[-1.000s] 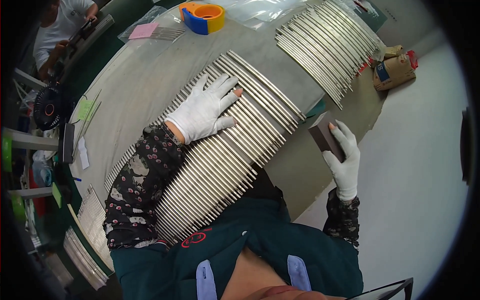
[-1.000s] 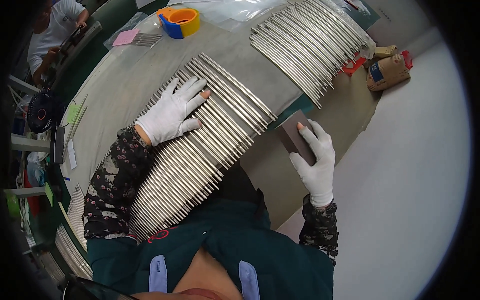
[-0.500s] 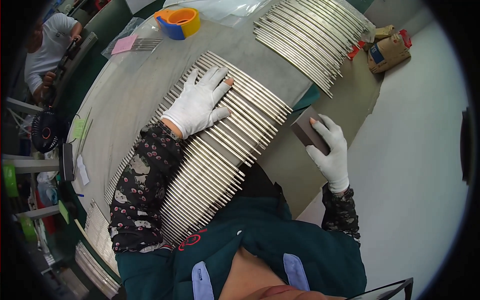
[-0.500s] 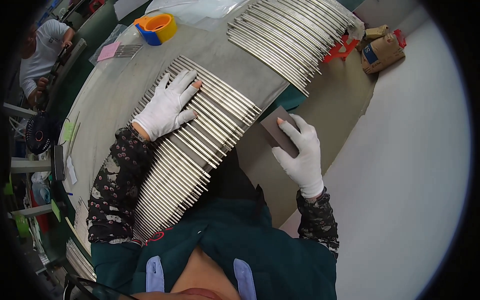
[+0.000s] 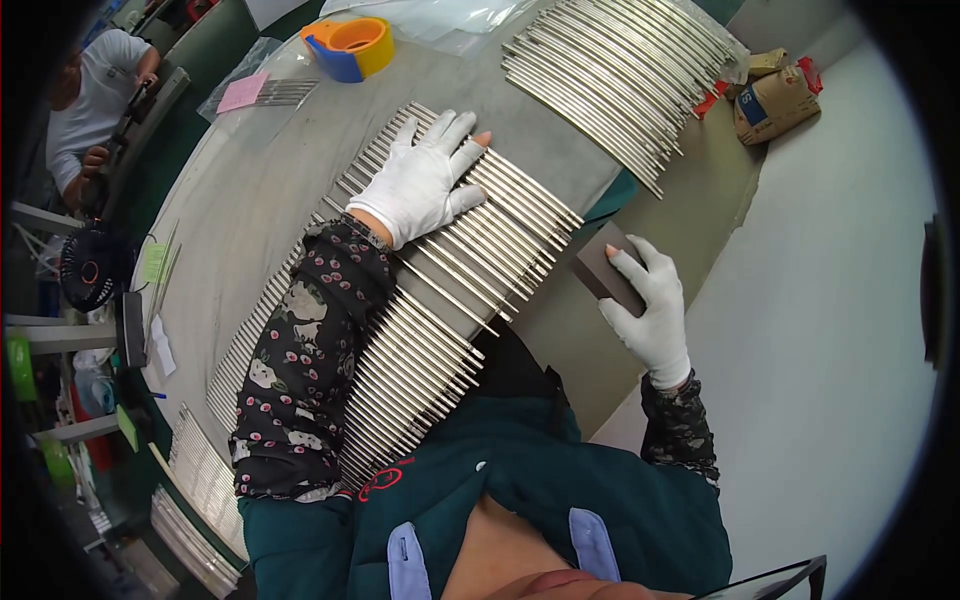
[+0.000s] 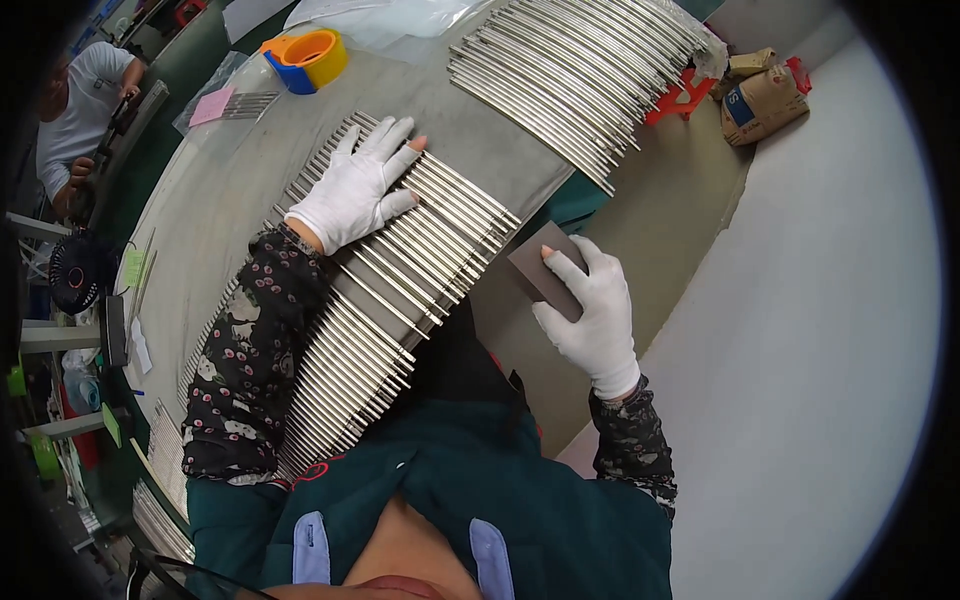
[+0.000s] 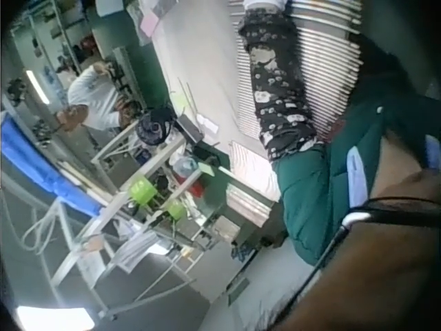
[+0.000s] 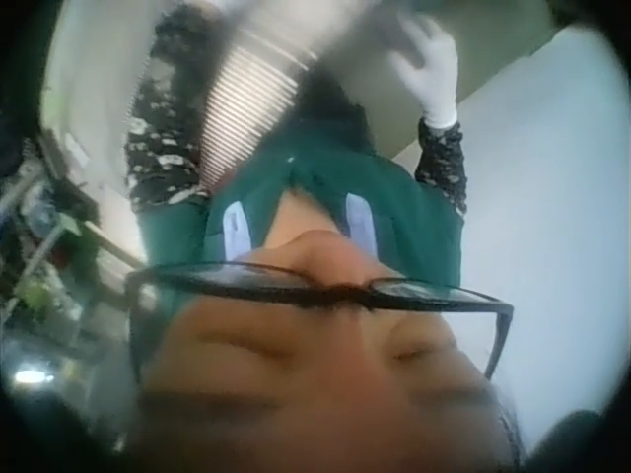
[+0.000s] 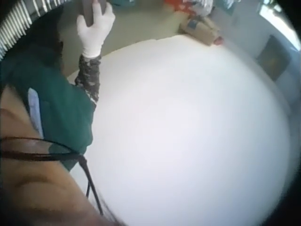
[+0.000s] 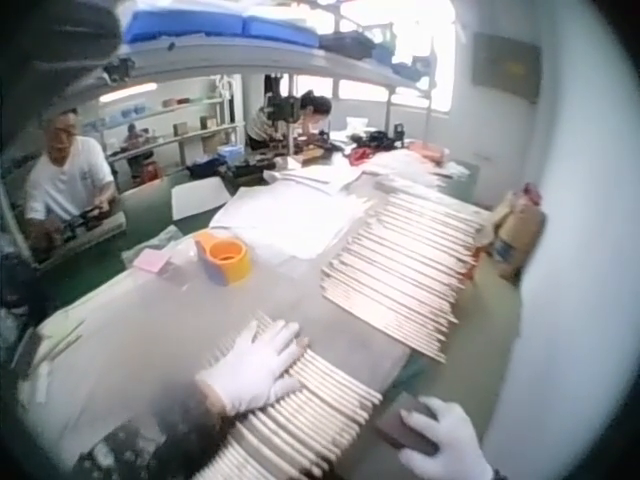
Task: The person is sanding a set of metal rods aligned on a workbench using a sanding block.
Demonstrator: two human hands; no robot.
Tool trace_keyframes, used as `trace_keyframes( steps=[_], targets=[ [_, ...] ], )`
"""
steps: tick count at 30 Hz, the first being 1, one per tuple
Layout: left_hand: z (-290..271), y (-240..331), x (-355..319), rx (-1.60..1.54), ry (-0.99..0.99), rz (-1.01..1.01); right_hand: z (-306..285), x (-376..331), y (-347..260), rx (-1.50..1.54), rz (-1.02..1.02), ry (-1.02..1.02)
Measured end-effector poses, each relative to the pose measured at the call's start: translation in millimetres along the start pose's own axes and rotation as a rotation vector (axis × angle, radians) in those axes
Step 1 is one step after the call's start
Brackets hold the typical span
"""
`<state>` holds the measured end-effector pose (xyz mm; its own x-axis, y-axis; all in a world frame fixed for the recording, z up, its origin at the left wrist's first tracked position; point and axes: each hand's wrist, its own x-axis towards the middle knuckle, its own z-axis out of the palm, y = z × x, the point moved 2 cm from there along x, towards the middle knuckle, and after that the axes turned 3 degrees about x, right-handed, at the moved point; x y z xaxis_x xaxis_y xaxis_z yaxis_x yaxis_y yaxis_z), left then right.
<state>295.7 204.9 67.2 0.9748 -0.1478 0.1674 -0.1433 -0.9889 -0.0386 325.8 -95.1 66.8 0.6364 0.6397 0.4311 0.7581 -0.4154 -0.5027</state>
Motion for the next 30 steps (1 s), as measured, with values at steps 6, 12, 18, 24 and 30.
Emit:
trace_keyframes(
  steps=[6,12,18,24,30],
  targets=[
    [0.9,1.6,-7.8,0.063,-0.024,0.014,-1.1,-2.7,3.8,-0.009,0.009,0.003],
    [1.1,0.9,-16.1,0.067,-0.006,0.021,-4.0,1.9,2.1,0.014,0.003,0.056],
    [-9.1,-0.6,-6.7,-0.026,0.025,-0.032,-4.4,12.4,-2.7,-0.027,-0.069,0.079],
    [7.2,-3.5,11.2,0.071,0.028,-0.254,3.7,29.1,-15.4,-0.107,-0.128,0.061],
    [9.6,-2.1,17.1,0.077,-0.015,-0.272,11.8,44.7,-18.1,-0.185,-0.155,0.020]
  ],
)
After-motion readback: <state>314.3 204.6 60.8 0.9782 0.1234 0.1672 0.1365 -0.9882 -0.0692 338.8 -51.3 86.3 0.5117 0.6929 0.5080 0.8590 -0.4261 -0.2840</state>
